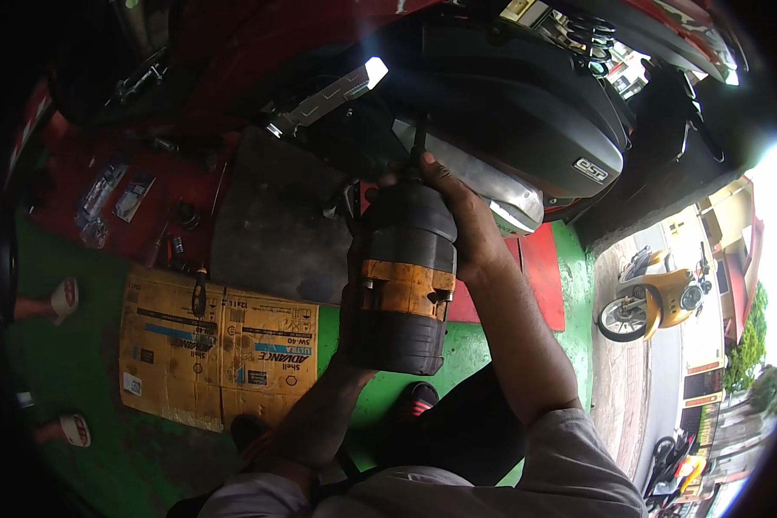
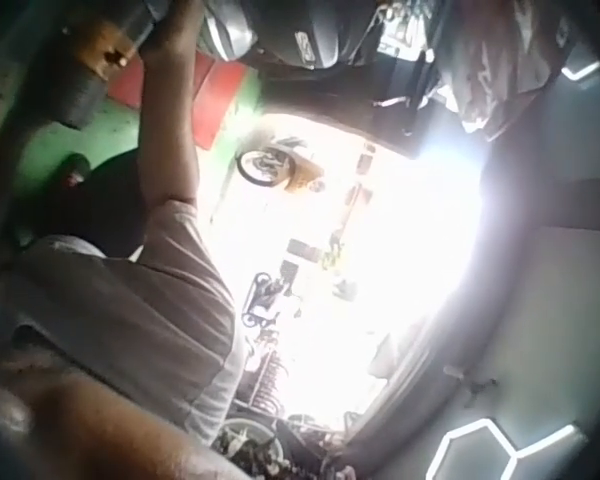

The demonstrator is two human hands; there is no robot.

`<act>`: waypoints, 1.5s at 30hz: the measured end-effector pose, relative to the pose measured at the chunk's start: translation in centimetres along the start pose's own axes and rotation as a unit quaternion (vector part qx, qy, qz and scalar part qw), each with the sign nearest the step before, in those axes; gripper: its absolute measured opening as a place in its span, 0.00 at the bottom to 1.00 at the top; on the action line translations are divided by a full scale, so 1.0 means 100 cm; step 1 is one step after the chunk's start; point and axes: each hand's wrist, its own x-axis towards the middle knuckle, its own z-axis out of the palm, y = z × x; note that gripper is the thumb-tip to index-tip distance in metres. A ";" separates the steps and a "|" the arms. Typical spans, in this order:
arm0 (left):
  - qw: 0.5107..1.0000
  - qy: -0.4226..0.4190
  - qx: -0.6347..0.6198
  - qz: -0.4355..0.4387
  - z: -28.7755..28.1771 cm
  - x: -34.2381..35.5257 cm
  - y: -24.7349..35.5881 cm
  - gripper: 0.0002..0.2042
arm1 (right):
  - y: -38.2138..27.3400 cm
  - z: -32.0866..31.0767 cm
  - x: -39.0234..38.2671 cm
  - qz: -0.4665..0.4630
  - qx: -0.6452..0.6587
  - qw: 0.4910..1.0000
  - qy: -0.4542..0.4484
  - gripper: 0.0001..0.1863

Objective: Installing a protective cover and tightening screws on a scooter using a power drill.

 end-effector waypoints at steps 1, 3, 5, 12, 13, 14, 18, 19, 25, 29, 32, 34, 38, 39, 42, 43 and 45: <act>0.998 -0.018 -0.066 -0.001 0.004 -0.001 0.002 0.18 | 0.000 -0.001 0.001 0.006 0.024 0.999 -0.025 0.25; 0.998 -0.011 -0.047 -0.037 0.013 -0.004 0.011 0.20 | 0.000 0.001 0.002 0.010 0.024 0.999 -0.028 0.25; 0.979 -0.050 -0.165 -0.108 0.022 -0.006 0.021 0.22 | -0.001 0.004 0.002 0.006 -0.027 1.000 0.014 0.24; 0.825 0.002 0.561 0.066 0.051 0.001 0.041 0.34 | -0.006 0.011 0.003 0.016 0.008 1.000 0.008 0.23; 0.719 0.022 0.684 0.121 0.055 0.002 0.043 0.36 | -0.007 0.009 0.001 0.017 0.011 1.000 0.011 0.24; 0.653 0.042 0.746 0.127 0.058 0.002 0.046 0.38 | -0.009 0.008 -0.002 0.019 0.014 1.000 0.014 0.25; 0.536 0.046 0.831 0.144 0.066 0.003 0.052 0.47 | -0.009 0.004 -0.002 0.027 0.032 0.999 -0.028 0.27; 0.535 0.034 0.828 0.166 0.066 0.005 0.052 0.48 | -0.008 0.004 -0.002 0.019 0.042 0.999 -0.021 0.28; 0.537 0.032 0.826 0.169 0.066 0.007 0.049 0.47 | -0.006 0.007 0.002 0.014 0.068 0.998 -0.007 0.24; 0.638 0.055 0.762 0.101 0.066 -0.001 0.044 0.43 | -0.005 0.010 -0.006 0.006 0.034 0.999 -0.020 0.21; 0.678 0.045 0.727 0.099 0.063 -0.005 0.036 0.44 | -0.003 0.010 -0.029 -0.030 0.036 0.999 0.012 0.20; 0.686 0.028 0.719 0.113 0.060 -0.004 0.028 0.45 | -0.003 0.007 -0.044 -0.038 0.070 0.997 0.020 0.19; 0.699 -0.021 0.696 0.165 0.056 0.008 0.004 0.47 | -0.011 -0.010 -0.055 -0.057 0.045 0.995 0.064 0.18; 0.701 -0.034 0.690 0.177 0.056 0.010 -0.002 0.48 | -0.013 -0.015 -0.055 -0.053 0.052 0.995 0.070 0.18; 0.706 -0.058 0.677 0.198 0.053 0.018 -0.016 0.49 | -0.017 -0.027 -0.055 -0.054 0.078 0.993 0.075 0.18; 0.708 -0.062 0.675 0.199 0.051 0.020 -0.020 0.50 | -0.019 -0.031 -0.053 -0.057 0.066 0.993 0.080 0.18; 0.711 -0.064 0.673 0.194 0.046 0.025 -0.027 0.51 | -0.022 -0.036 -0.051 -0.053 0.057 0.994 0.078 0.20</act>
